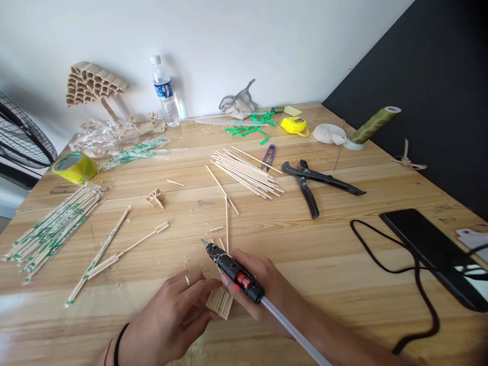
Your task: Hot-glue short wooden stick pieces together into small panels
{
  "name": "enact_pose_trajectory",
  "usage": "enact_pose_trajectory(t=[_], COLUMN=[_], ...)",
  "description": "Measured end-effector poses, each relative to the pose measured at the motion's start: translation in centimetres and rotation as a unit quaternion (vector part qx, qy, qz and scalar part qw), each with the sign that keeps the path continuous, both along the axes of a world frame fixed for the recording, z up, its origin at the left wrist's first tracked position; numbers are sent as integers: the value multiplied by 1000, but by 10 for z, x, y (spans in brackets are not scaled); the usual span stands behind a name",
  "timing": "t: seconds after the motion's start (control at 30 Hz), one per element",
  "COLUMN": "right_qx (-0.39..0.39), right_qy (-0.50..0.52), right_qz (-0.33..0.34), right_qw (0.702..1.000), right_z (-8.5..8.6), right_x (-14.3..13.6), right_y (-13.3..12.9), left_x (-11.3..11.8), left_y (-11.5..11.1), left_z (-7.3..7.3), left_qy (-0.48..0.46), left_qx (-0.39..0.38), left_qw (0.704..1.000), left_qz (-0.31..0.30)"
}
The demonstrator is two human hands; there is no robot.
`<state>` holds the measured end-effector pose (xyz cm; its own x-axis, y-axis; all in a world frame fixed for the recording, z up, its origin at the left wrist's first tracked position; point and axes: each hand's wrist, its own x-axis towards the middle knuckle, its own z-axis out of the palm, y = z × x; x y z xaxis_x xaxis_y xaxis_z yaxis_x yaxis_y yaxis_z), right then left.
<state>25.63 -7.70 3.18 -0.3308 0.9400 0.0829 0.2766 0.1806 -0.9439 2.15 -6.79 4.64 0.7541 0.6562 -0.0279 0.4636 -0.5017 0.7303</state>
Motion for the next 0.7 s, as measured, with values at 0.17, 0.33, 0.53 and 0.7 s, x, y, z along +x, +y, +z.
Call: enact_pose_trajectory(t=[0.17,0.33,0.53,0.7], right_qx=[12,0,0,-4], right_qy=[7,-2,-4,-17], right_qz=[1,0,4,-1], right_qw=[1000,1000,1000,1000], right_z=[-1,2,-1,-1], right_x=[0,0,-1,0], right_y=[0,-1,-1,-1], left_x=[0,1,1,1], left_y=[-1,2,5,4], left_z=[0,1,0,-2], left_qy=[-8,-32,-27,-45], left_qx=[-32,-60,-46,-2], left_qw=[999,997,999,999], left_qz=[16,22,-1,-9])
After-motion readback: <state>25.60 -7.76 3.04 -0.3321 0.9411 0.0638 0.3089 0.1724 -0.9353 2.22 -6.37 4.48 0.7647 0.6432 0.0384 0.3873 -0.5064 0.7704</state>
